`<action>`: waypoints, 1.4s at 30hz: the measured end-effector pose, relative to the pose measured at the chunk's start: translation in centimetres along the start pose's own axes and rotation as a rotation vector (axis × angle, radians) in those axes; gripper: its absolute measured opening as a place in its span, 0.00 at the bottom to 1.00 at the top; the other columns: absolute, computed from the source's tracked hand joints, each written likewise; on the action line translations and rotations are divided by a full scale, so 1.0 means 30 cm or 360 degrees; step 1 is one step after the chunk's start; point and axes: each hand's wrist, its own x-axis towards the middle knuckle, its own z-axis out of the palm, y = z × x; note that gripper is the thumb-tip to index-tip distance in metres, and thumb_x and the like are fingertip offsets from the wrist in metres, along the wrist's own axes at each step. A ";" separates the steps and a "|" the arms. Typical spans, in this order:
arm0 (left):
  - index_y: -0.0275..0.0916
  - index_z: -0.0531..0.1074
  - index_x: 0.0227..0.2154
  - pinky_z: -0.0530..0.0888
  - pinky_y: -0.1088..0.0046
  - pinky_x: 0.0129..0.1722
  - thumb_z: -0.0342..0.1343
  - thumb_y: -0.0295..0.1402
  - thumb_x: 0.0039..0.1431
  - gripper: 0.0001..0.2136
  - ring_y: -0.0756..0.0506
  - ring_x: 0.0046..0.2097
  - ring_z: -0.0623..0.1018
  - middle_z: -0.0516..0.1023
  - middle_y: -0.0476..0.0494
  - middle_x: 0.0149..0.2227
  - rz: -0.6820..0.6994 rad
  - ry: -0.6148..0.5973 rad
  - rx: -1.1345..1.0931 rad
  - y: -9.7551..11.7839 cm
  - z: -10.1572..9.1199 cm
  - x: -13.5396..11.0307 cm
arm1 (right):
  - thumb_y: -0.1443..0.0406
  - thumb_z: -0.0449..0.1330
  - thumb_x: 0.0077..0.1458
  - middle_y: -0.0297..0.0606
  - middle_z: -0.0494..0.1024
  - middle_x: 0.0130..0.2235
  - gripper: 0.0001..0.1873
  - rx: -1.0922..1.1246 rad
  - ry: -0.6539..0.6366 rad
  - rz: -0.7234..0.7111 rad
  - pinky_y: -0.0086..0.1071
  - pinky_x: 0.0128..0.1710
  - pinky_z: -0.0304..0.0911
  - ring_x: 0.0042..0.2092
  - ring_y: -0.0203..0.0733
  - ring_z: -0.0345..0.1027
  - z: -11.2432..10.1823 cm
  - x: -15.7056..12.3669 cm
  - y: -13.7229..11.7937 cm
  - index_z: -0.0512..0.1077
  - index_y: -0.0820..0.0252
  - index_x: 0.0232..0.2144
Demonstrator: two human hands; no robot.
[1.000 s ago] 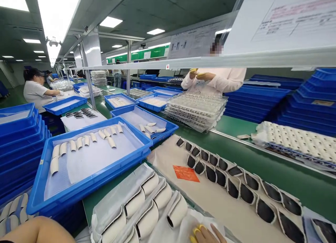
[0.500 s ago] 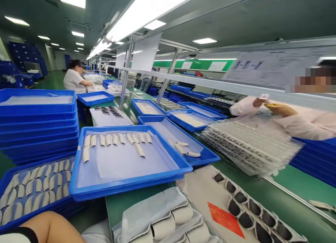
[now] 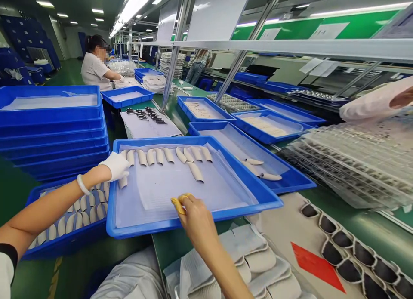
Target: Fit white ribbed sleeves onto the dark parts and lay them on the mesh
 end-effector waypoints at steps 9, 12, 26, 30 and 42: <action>0.35 0.68 0.48 0.73 0.57 0.46 0.53 0.37 0.60 0.16 0.42 0.48 0.74 0.71 0.38 0.49 -0.0308 -0.0465 0.0285 -0.158 0.025 0.283 | 0.66 0.55 0.60 0.41 0.77 0.42 0.10 0.0172 -0.0477 0.0022 0.36 0.42 0.67 0.41 0.41 0.72 0.161 0.324 -0.299 0.70 0.64 0.44; 0.36 0.67 0.49 0.72 0.56 0.47 0.54 0.37 0.60 0.16 0.42 0.48 0.73 0.71 0.39 0.50 -0.0358 -0.0522 0.0340 -0.169 0.027 0.329 | 0.62 0.56 0.61 0.41 0.74 0.46 0.14 0.0156 -0.0604 0.0026 0.42 0.43 0.68 0.43 0.43 0.71 0.237 0.390 -0.398 0.68 0.63 0.47; 0.36 0.67 0.49 0.74 0.59 0.44 0.53 0.37 0.61 0.16 0.43 0.47 0.74 0.71 0.40 0.49 -0.0408 -0.0326 -0.0332 -0.265 0.041 0.379 | 0.62 0.57 0.60 0.42 0.72 0.48 0.16 0.0145 -0.0823 -0.0016 0.43 0.44 0.68 0.45 0.44 0.70 0.224 0.361 -0.341 0.67 0.62 0.49; 0.36 0.70 0.45 0.74 0.61 0.43 0.53 0.37 0.60 0.13 0.43 0.45 0.75 0.73 0.41 0.47 -0.0369 -0.0146 -0.0756 -0.287 0.020 0.365 | 0.62 0.56 0.61 0.42 0.72 0.49 0.16 0.0210 -0.0640 0.0132 0.44 0.44 0.68 0.46 0.44 0.70 0.201 0.395 -0.285 0.67 0.62 0.50; 0.31 0.75 0.33 0.68 0.72 0.26 0.63 0.44 0.40 0.21 0.52 0.24 0.69 0.76 0.45 0.28 -0.0183 0.0454 -0.2048 -0.250 -0.047 0.157 | 0.61 0.56 0.60 0.42 0.71 0.49 0.16 0.0203 -0.0411 0.0188 0.44 0.44 0.68 0.46 0.45 0.70 0.304 0.584 -0.337 0.67 0.62 0.49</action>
